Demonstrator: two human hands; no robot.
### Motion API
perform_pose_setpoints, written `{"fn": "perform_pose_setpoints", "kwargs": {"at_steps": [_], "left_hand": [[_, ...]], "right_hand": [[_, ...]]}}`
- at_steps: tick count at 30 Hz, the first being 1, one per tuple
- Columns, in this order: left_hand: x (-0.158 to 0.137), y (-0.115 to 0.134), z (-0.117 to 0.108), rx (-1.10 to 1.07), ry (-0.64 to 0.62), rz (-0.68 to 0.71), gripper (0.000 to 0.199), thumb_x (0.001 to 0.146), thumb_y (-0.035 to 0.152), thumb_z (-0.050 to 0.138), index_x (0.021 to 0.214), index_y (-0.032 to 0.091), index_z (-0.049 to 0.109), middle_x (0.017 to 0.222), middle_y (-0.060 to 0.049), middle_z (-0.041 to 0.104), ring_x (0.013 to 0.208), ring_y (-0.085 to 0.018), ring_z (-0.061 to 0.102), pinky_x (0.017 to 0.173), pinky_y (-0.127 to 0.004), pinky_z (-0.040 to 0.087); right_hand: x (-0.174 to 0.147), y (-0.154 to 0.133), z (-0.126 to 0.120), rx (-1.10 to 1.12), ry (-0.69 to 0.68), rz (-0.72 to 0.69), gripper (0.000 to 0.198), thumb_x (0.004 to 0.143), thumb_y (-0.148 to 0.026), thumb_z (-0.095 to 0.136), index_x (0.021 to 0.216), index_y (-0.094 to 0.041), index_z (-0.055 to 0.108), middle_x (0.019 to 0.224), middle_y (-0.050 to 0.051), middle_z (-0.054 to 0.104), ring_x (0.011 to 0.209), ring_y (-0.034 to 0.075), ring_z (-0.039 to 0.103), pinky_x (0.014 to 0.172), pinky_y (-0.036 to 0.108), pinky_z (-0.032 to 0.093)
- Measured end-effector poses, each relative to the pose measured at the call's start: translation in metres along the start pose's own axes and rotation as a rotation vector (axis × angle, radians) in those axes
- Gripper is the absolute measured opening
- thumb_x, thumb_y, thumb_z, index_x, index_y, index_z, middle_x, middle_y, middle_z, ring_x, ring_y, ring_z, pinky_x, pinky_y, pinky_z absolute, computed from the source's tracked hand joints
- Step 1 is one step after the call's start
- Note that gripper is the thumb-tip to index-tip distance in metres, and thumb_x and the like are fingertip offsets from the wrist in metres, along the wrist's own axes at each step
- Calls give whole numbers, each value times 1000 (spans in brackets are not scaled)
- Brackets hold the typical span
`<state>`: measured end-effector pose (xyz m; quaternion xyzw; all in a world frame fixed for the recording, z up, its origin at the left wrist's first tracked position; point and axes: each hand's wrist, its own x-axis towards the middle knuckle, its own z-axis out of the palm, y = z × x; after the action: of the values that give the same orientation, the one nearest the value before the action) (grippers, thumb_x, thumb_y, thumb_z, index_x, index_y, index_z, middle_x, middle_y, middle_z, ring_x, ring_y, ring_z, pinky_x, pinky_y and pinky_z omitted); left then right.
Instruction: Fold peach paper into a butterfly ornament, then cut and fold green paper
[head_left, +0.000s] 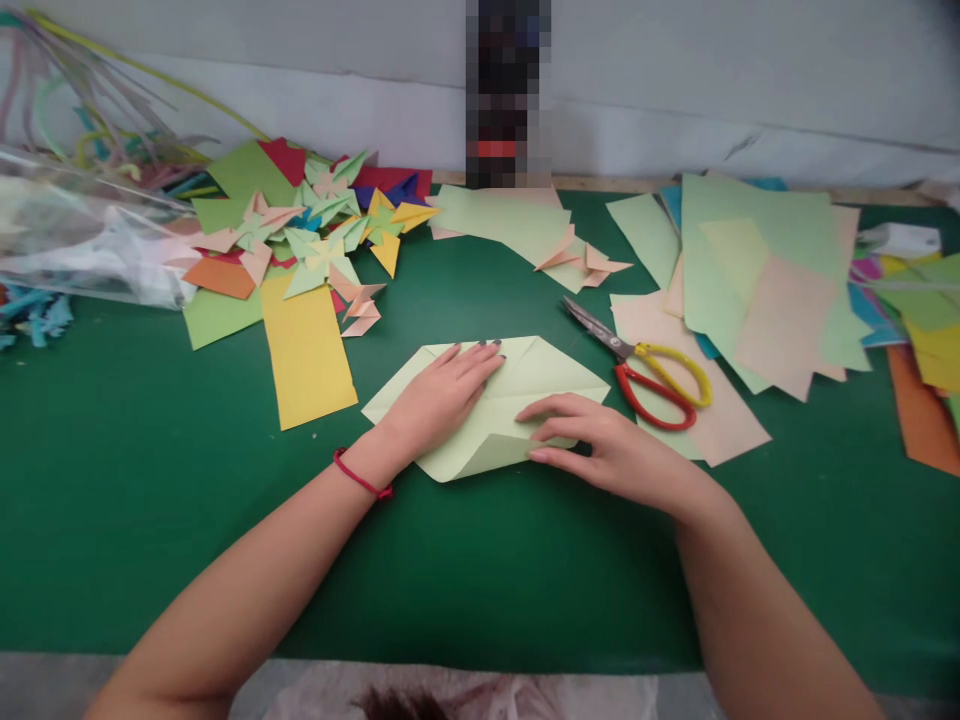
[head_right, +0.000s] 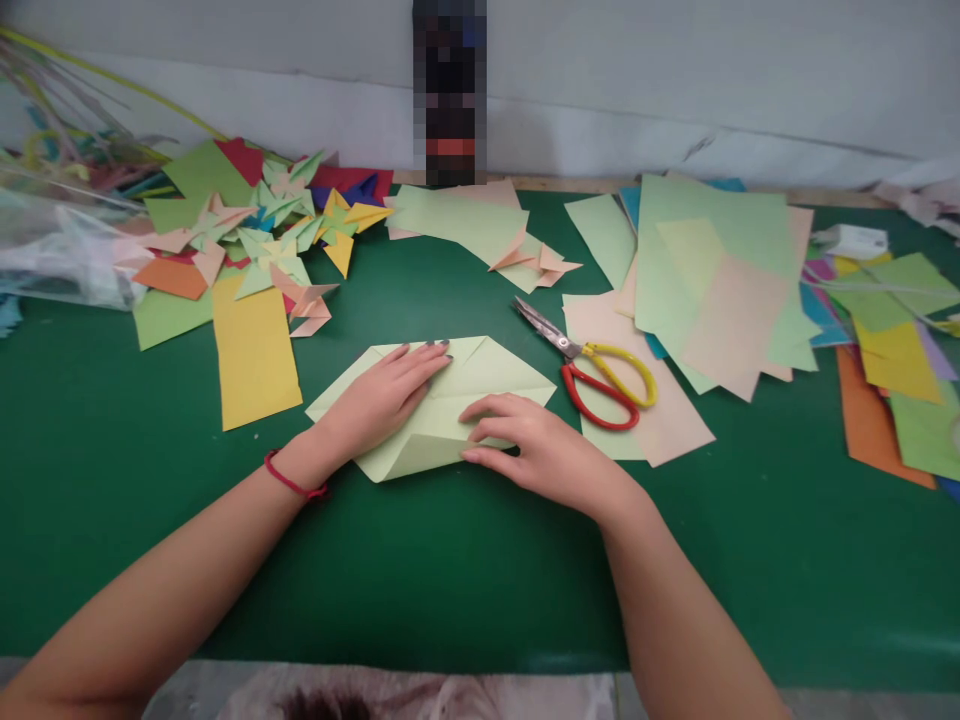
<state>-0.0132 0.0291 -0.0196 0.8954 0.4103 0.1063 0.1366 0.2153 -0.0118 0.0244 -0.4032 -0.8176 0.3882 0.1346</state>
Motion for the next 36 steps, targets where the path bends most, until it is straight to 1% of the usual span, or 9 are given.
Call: {"fn": "perform_pose_setpoints", "kwargs": {"at_steps": [10,16,19,22,24,26,28,32,36], "left_hand": [[1,0,1,103,-61,-8,47,96,22,25,142,17,30,151,-6,25,140,-19,21,114,-43,17],[-1,6,2,190,76,-239,49,92,41,38,139,24,38,152,-10,22,139,-33,17,110,-59,8],[-1,6,1,168,156,-291,51,92,43,38,138,22,37,151,-12,24,138,-32,22,110,-60,7],[-4,-2,-4,91,308,-266,42,97,27,25,136,18,38,148,-11,33,136,-23,31,113,-53,15],[-7,-11,-9,5,441,-254,42,97,19,19,132,20,42,146,-7,37,132,-17,37,111,-42,29],[-10,-20,-14,-44,549,-274,39,97,21,23,126,22,49,145,-5,39,127,-16,44,104,-36,41],[-11,-27,-17,-49,618,-287,37,97,23,26,121,24,53,146,-3,38,127,-17,45,101,-36,44],[-11,-29,-18,-62,650,-300,35,97,27,28,121,30,53,150,1,29,122,-19,50,98,-37,47],[-9,-23,-16,-34,618,-257,34,97,29,31,124,27,50,146,-2,38,121,-18,51,100,-36,45]], "right_hand": [[-7,-5,0,-133,-54,-51,9,83,-22,58,80,-24,67,124,4,57,120,21,49,98,38,43],[-5,-4,1,-145,-30,-54,11,83,-22,58,78,-25,68,122,4,59,117,23,51,95,39,45],[-5,-4,1,-144,-30,-53,11,82,-22,58,78,-25,68,122,4,58,117,23,51,94,40,46],[-5,-4,0,-135,-35,-51,11,82,-22,59,78,-25,68,123,4,58,117,23,51,94,39,46],[-5,-4,0,-132,-42,-46,11,83,-22,58,78,-25,68,124,4,57,117,23,51,94,39,45],[-5,-4,0,-132,-48,-42,11,83,-22,58,78,-25,68,124,4,57,118,22,50,94,38,45],[-5,-4,0,-131,-50,-42,11,83,-23,58,78,-25,68,124,4,57,117,22,51,94,39,45],[-5,-3,0,-124,-49,-43,11,82,-23,59,78,-25,68,124,4,57,117,23,51,93,40,46],[-4,-3,0,-120,-47,-44,11,82,-22,59,78,-25,68,124,4,57,116,23,51,93,40,46]]}}
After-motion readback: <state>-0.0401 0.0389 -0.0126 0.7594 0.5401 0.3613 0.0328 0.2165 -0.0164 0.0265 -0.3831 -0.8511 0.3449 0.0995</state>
